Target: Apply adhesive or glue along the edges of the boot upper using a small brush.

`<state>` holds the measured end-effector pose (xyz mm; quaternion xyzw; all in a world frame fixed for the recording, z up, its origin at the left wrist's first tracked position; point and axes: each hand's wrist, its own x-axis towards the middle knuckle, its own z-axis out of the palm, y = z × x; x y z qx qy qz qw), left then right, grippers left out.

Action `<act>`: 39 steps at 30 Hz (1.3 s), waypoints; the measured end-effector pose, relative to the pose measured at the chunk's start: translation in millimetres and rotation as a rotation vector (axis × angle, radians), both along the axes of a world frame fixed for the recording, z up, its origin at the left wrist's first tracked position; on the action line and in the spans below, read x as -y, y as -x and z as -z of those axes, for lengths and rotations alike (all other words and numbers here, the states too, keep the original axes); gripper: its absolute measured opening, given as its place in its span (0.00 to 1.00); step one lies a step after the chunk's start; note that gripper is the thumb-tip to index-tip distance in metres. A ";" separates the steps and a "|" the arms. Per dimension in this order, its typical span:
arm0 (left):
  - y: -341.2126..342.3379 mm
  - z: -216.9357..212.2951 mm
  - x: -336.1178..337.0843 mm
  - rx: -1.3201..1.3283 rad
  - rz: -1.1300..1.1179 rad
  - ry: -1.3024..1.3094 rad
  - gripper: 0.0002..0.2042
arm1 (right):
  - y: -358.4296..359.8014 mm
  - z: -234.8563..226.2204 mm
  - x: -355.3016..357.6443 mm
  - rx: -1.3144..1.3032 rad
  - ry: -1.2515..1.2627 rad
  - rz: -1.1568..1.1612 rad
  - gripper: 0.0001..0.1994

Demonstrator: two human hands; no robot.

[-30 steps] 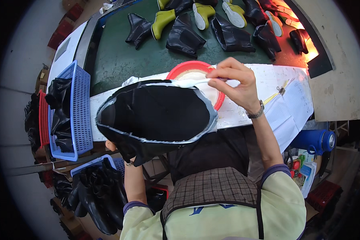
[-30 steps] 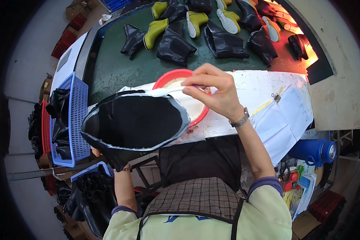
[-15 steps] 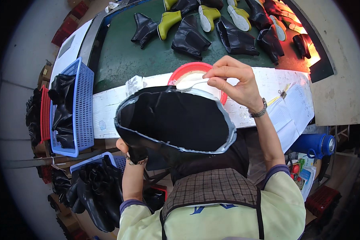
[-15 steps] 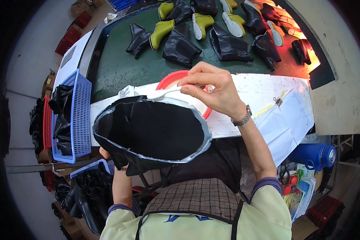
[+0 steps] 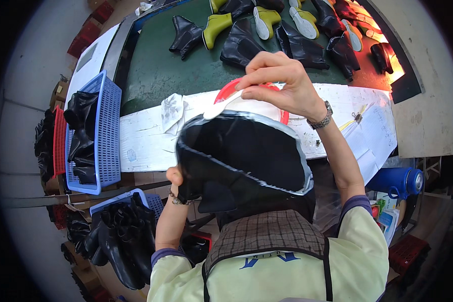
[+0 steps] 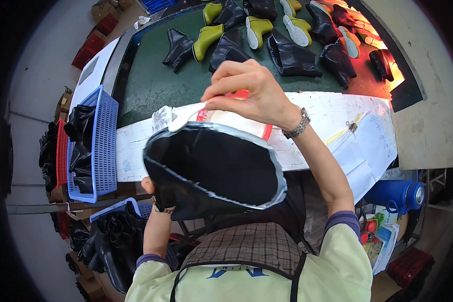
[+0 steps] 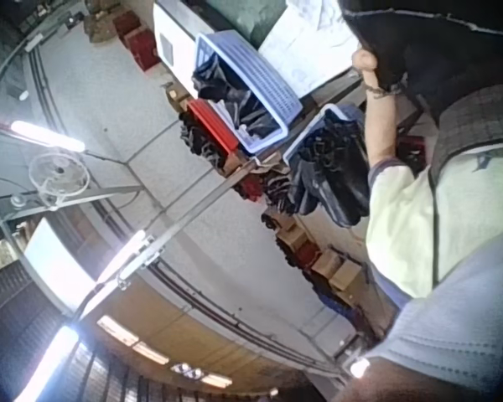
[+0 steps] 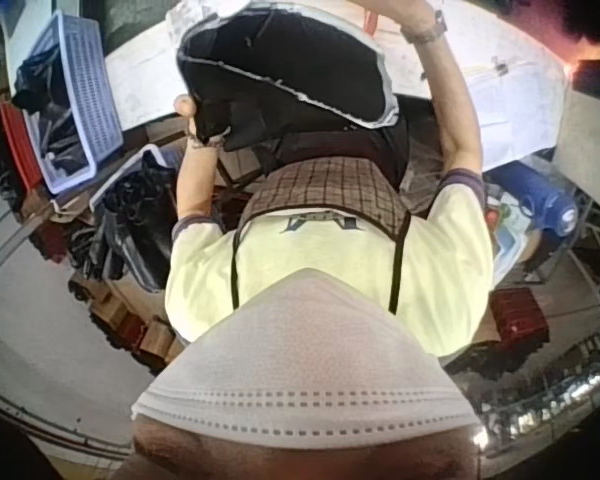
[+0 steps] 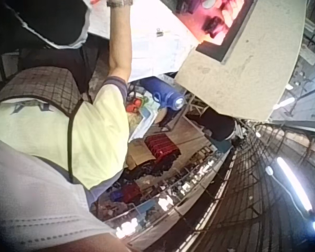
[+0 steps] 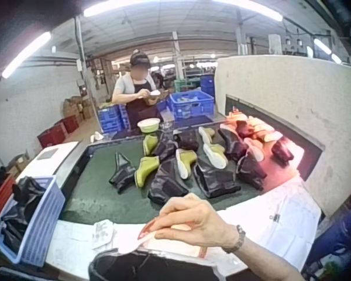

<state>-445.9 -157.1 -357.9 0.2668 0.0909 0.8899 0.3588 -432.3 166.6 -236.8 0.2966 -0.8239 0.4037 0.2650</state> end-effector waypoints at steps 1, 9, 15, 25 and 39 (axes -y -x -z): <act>1.3 3.6 -0.1 -0.010 -0.028 -0.013 0.46 | -3.4 6.8 -3.4 0.031 0.085 0.019 0.08; 12.2 22.9 49.1 -0.115 -0.281 -0.126 0.46 | -51.4 90.6 -18.3 0.275 0.420 0.226 0.06; 55.8 -23.2 10.6 0.187 -0.503 0.396 0.41 | -59.5 166.7 -69.5 0.602 0.908 0.478 0.10; 230.9 14.7 -63.1 0.357 -0.693 0.172 0.30 | -49.7 182.4 -72.3 0.540 1.030 0.713 0.06; 429.3 87.5 -124.3 0.318 -0.807 0.406 0.23 | -61.2 189.5 -68.2 0.576 1.026 0.739 0.05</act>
